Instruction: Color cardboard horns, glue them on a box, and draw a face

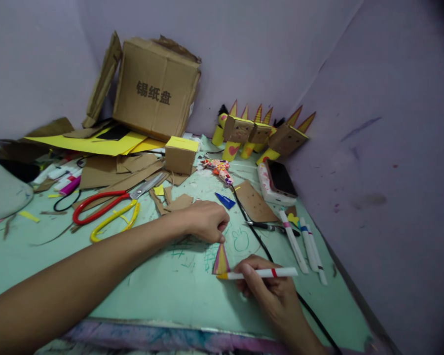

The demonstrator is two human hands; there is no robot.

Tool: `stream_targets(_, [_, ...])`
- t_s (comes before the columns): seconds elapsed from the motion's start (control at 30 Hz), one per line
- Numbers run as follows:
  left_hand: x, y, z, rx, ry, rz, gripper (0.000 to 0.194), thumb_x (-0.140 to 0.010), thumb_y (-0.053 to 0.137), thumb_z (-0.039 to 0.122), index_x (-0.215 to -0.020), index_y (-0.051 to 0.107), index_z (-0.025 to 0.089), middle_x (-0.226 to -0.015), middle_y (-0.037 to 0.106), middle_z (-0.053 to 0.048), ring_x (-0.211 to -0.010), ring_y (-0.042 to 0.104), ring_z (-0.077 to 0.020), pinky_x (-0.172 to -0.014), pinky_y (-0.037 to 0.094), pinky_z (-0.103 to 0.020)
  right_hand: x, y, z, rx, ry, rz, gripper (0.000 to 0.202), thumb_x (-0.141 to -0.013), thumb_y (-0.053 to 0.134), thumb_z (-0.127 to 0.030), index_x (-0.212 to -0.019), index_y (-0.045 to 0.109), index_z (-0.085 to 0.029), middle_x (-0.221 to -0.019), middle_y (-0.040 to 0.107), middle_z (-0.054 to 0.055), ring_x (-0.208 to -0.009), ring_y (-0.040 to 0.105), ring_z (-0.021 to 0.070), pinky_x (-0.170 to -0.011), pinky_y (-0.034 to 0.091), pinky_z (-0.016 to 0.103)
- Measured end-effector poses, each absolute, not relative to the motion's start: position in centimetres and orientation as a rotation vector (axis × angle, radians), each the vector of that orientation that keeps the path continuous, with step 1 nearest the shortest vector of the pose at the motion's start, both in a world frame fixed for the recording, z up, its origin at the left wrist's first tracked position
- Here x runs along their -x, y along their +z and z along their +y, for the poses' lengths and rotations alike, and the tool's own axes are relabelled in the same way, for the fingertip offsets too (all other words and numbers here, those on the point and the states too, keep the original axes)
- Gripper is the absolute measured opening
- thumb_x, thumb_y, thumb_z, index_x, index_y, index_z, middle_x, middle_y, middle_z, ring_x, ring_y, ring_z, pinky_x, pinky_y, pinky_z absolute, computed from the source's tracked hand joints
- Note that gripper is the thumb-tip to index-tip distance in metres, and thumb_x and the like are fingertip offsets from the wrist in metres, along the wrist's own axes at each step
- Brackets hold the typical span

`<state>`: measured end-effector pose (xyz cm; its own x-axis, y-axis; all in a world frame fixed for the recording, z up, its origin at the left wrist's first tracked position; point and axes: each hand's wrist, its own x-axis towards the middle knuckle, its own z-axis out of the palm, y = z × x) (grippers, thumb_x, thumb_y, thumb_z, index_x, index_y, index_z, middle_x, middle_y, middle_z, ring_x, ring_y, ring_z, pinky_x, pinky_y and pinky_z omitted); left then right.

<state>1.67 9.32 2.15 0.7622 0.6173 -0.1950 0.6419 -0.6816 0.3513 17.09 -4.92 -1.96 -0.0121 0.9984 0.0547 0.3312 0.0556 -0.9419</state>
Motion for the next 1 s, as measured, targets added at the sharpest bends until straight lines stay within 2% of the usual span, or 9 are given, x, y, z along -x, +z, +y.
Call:
stream_targets(0.13, [-1.7,2.1,9.4,-2.543,-0.081,0.958,0.011,-0.062,0.067,0.034,-0.065,0.064,0.023,-0.064,0.064,0.0,-0.06,0.053,-0.0176,-0.052,0.031,-0.027,-17.1,-2.2,-4.9,1.433,1.014,-1.335,0.034,-0.088,0.05,-0.04,-0.069,0.064,-0.017,-0.055,0.056,0.0,-0.051,0.051,0.0134,-0.049,0.037,0.023])
stream_targets(0.27, [-1.7,2.0,9.5,-2.508,-0.064,0.953,0.011,-0.062,0.067,0.033,-0.064,0.063,0.022,-0.062,0.061,0.0,-0.058,0.05,-0.017,-0.052,0.03,-0.027,-16.8,-2.4,-4.9,1.391,0.976,-1.391,0.034,-0.086,0.054,-0.04,-0.063,0.063,-0.016,-0.055,0.055,0.0,-0.052,0.049,0.012,-0.05,0.035,0.023])
stream_targets(0.4, [-1.4,1.7,9.5,-2.455,-0.025,0.954,0.012,-0.06,0.069,0.032,-0.062,0.062,0.021,-0.061,0.06,0.0,-0.058,0.048,-0.0166,-0.055,0.031,-0.027,-17.4,-2.7,-4.5,1.385,1.044,-1.171,0.038,-0.084,0.056,-0.047,-0.065,0.065,-0.016,-0.048,0.055,0.0,-0.046,0.049,0.0115,-0.044,0.036,0.022])
stream_targets(0.5, [-1.0,1.6,9.6,-2.381,0.041,0.922,0.009,-0.064,0.064,0.027,-0.059,0.061,0.02,-0.056,0.056,0.002,-0.057,0.046,-0.0151,-0.056,0.031,-0.027,-17.9,-2.6,-3.9,1.311,1.054,-0.898,0.039,-0.077,0.062,-0.053,-0.068,0.065,-0.015,-0.048,0.057,0.0,-0.042,0.051,0.0107,-0.039,0.038,0.02])
stream_targets(0.6, [-0.5,1.9,9.7,-2.218,0.126,0.881,0.017,-0.072,0.054,0.026,-0.058,0.059,0.018,-0.051,0.052,0.004,-0.054,0.045,-0.0125,-0.054,0.032,-0.024,-17.9,-2.1,-3.2,1.231,1.04,-0.675,0.043,-0.065,0.072,-0.057,-0.068,0.065,-0.014,-0.044,0.055,-0.003,-0.035,0.047,0.0082,-0.031,0.035,0.017])
stream_targets(0.67, [-0.1,2.5,9.9,-2.052,0.214,0.888,0.016,-0.072,0.051,0.025,-0.063,0.061,0.017,-0.05,0.053,0.004,-0.051,0.046,-0.0115,-0.052,0.034,-0.023,-17.8,-1.7,-3.0,1.174,1.052,-0.595,0.044,-0.058,0.077,-0.055,-0.065,0.065,-0.014,-0.042,0.054,-0.004,-0.033,0.046,0.0072,-0.029,0.033,0.015])
stream_targets(0.77, [1.1,3.8,10.1,-1.765,0.463,0.955,0.011,-0.068,0.053,0.021,-0.071,0.062,0.016,-0.054,0.055,0.004,-0.047,0.044,-0.0089,-0.045,0.032,-0.019,-17.9,-1.2,-2.7,1.06,1.088,-0.482,0.038,-0.058,0.079,-0.048,-0.065,0.065,-0.014,-0.042,0.054,-0.006,-0.033,0.045,0.0053,-0.029,0.033,0.013])
stream_targets(0.9, [4.3,4.8,9.7,-1.307,0.835,1.062,0.012,-0.072,0.049,0.024,-0.08,0.055,0.018,-0.058,0.052,0.006,-0.034,0.022,-0.0032,-0.033,0.013,-0.016,-17.7,-0.3,-1.9,0.972,1.127,-0.39,0.033,-0.055,0.081,-0.042,-0.065,0.064,-0.015,-0.043,0.053,-0.007,-0.034,0.045,0.0039,-0.03,0.032,0.012])
stream_targets(1.0, [6.7,4.3,8.6,-0.967,0.952,1.114,0.008,-0.07,0.052,0.016,-0.078,0.053,0.016,-0.058,0.051,0.005,-0.032,0.029,-0.0025,-0.031,0.02,-0.014,-16.7,0.5,-0.8,0.942,1.172,-0.43,0.033,-0.057,0.08,-0.042,-0.067,0.066,-0.014,-0.045,0.055,-0.006,-0.034,0.045,0.0043,-0.03,0.031,0.012])
